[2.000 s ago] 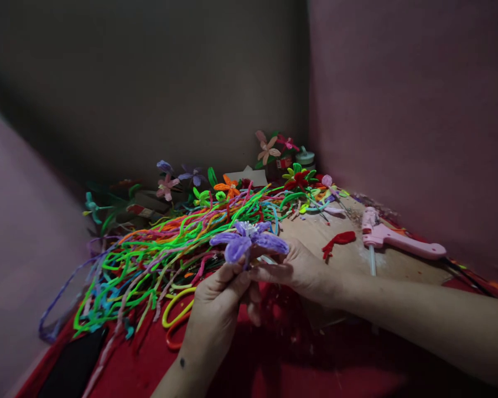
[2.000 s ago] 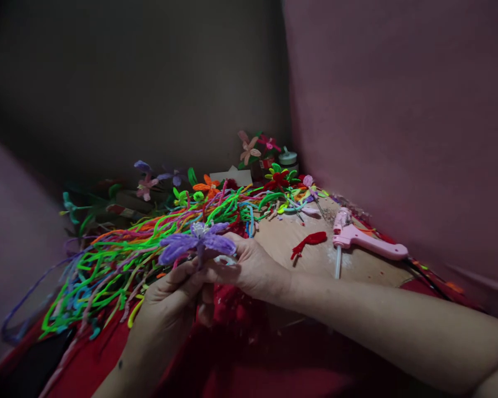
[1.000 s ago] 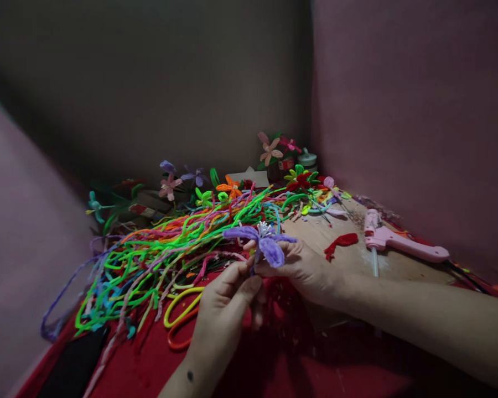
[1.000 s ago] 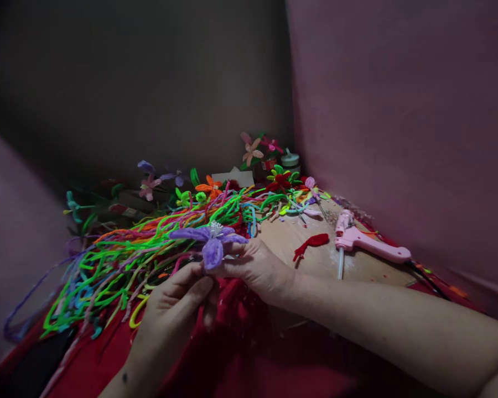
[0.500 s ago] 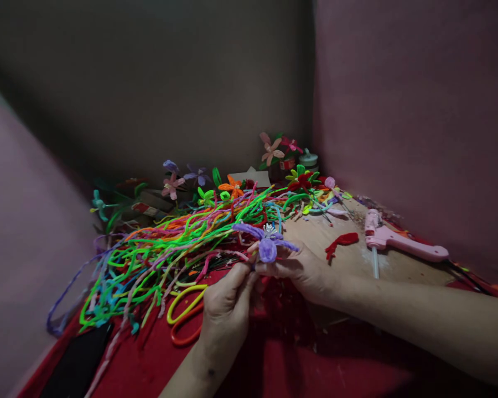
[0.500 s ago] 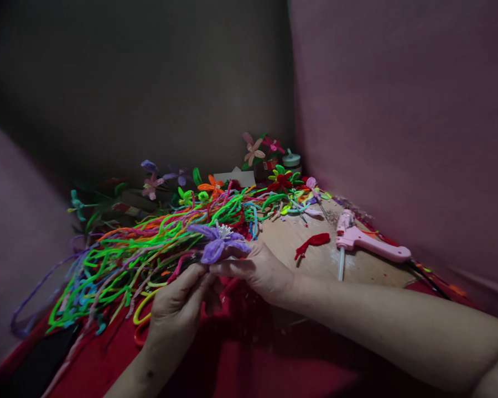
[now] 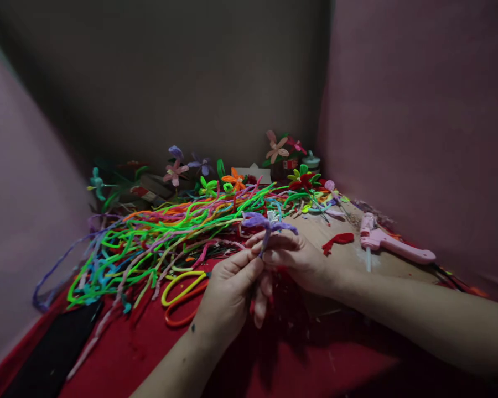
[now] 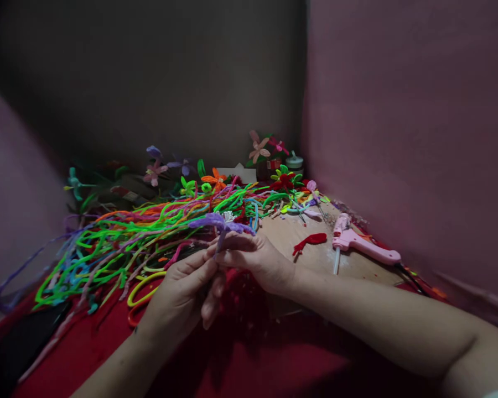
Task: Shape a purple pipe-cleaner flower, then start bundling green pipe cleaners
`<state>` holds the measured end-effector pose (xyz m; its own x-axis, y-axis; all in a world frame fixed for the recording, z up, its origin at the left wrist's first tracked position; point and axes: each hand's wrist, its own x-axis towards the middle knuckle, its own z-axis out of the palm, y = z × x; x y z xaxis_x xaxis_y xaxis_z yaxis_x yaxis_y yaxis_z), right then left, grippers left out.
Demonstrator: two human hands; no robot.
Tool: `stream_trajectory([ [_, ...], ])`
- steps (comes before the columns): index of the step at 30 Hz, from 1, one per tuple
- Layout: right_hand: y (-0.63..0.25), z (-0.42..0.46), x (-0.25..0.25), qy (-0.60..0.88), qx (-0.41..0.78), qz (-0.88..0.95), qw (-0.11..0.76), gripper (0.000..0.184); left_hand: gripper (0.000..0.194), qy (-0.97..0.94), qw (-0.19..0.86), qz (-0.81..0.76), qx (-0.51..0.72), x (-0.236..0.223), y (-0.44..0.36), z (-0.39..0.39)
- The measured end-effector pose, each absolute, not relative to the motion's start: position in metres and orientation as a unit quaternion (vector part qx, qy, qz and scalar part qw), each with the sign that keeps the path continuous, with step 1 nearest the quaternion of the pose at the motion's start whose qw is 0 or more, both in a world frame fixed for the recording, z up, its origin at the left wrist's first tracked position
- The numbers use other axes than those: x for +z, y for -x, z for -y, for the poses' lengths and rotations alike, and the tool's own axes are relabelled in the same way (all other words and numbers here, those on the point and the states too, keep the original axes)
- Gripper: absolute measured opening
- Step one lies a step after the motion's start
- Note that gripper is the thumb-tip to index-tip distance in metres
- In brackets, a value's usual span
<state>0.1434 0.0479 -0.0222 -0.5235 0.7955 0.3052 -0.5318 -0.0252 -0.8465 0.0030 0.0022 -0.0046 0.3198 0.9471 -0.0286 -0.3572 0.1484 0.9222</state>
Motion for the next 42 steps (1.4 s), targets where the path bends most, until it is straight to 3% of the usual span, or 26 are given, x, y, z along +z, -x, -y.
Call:
stream_trajectory([
  [8, -0.143, -0.044, -0.017, 0.115, 0.714, 0.52, 0.455, 0.014, 0.016, -0.411, 0.764, -0.239, 0.436, -0.006, 0.005, -0.007],
  [12, -0.142, -0.042, -0.015, 0.14, 0.715, 0.511, 0.455, 0.022, 0.018, -0.409, 0.789, -0.219, 0.404, -0.008, 0.008, -0.01],
  [19, -0.141, -0.044, -0.02, 0.161, 0.723, 0.462, 0.488, 0.021, 0.02, -0.43, 0.738, -0.28, 0.438, -0.007, 0.001, -0.01],
  [25, -0.139, -0.051, -0.027, 0.199, 0.707, 0.441, 0.516, 0.021, 0.014, -0.542, 0.585, -0.418, 0.435, -0.001, -0.004, -0.014],
  [30, -0.135, -0.049, -0.028, 0.22, 0.687, 0.447, 0.529, 0.02, 0.008, -0.685, 0.266, -0.497, 0.461, -0.018, 0.004, -0.017],
  [33, -0.134, -0.047, -0.029, 0.238, 0.67, 0.458, 0.533, 0.019, 0.008, -0.741, 0.171, -0.468, 0.449, -0.026, 0.008, -0.018],
  [36, -0.134, -0.047, -0.029, 0.237, 0.648, 0.486, 0.537, 0.019, 0.009, -0.716, 0.203, -0.468, 0.476, -0.024, 0.006, -0.018],
  [42, -0.137, -0.045, -0.023, 0.205, 0.663, 0.505, 0.513, 0.027, 0.02, -0.534, 0.485, -0.474, 0.505, -0.003, -0.006, -0.012],
])
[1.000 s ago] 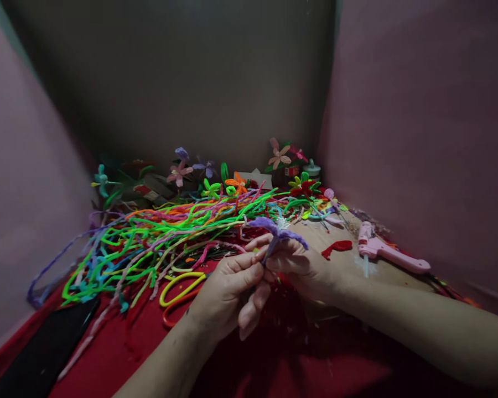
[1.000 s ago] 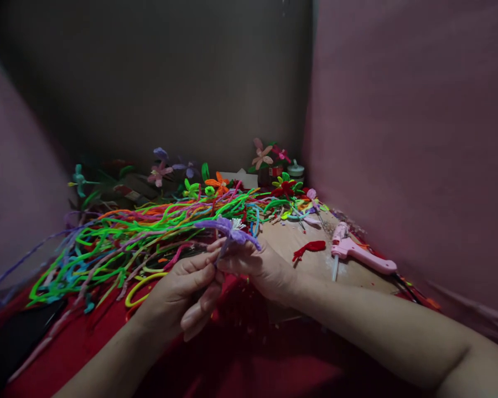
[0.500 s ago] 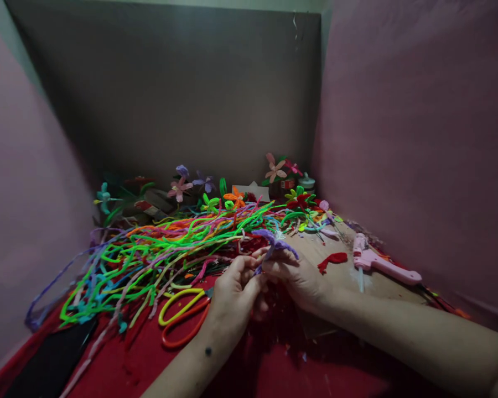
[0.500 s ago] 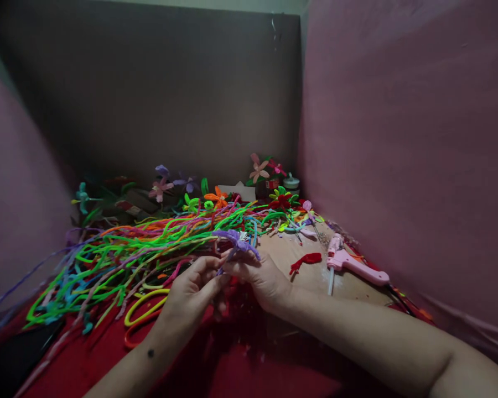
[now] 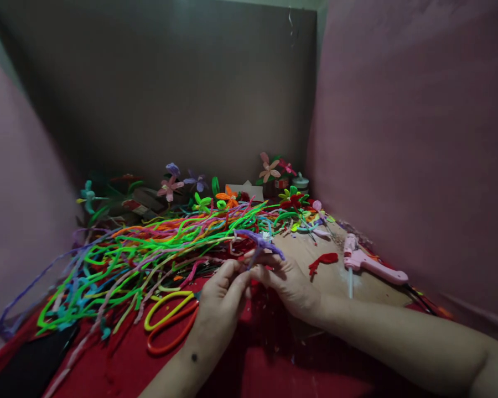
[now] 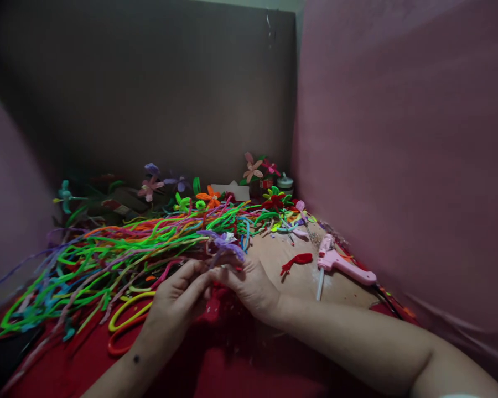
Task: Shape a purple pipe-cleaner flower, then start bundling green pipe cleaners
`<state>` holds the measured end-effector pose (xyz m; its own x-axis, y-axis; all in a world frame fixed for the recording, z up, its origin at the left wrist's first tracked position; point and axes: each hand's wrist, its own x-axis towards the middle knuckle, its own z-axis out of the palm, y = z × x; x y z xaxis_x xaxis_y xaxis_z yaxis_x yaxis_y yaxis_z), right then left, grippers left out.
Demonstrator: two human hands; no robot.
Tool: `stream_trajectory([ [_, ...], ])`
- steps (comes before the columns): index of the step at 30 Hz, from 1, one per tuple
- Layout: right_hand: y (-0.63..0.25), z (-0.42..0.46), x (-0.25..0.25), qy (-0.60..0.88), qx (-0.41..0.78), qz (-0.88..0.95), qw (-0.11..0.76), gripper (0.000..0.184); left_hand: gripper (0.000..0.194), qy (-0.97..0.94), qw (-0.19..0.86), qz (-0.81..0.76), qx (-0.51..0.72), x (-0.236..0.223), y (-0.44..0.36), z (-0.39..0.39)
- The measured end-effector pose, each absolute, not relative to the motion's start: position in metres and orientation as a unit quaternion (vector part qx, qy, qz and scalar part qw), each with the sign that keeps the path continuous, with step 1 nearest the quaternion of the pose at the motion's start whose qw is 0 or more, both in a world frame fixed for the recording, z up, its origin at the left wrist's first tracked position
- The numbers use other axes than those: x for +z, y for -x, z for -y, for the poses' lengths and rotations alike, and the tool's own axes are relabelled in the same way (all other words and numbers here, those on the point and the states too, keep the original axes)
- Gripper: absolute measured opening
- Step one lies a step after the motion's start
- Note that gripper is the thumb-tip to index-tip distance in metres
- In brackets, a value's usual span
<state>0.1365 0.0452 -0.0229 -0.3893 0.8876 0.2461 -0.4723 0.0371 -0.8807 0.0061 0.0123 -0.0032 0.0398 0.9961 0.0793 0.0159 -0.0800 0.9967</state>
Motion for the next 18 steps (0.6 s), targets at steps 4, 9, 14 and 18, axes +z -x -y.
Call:
stream_trajectory([
  [4, -0.138, -0.043, -0.019, 0.206, 0.66, 0.513, 0.508, 0.028, 0.018, -0.432, 0.617, -0.423, 0.504, 0.002, -0.008, -0.011],
  [9, -0.137, -0.043, -0.018, 0.173, 0.654, 0.529, 0.513, 0.024, 0.029, -0.37, 0.707, -0.375, 0.473, 0.003, -0.005, -0.011],
  [14, -0.134, -0.043, -0.018, 0.165, 0.67, 0.507, 0.516, 0.027, 0.031, -0.368, 0.717, -0.375, 0.458, 0.002, -0.001, -0.012],
  [18, -0.135, -0.037, -0.01, 0.166, 0.666, 0.518, 0.511, 0.029, 0.024, -0.391, 0.673, -0.411, 0.474, -0.001, -0.002, -0.009],
])
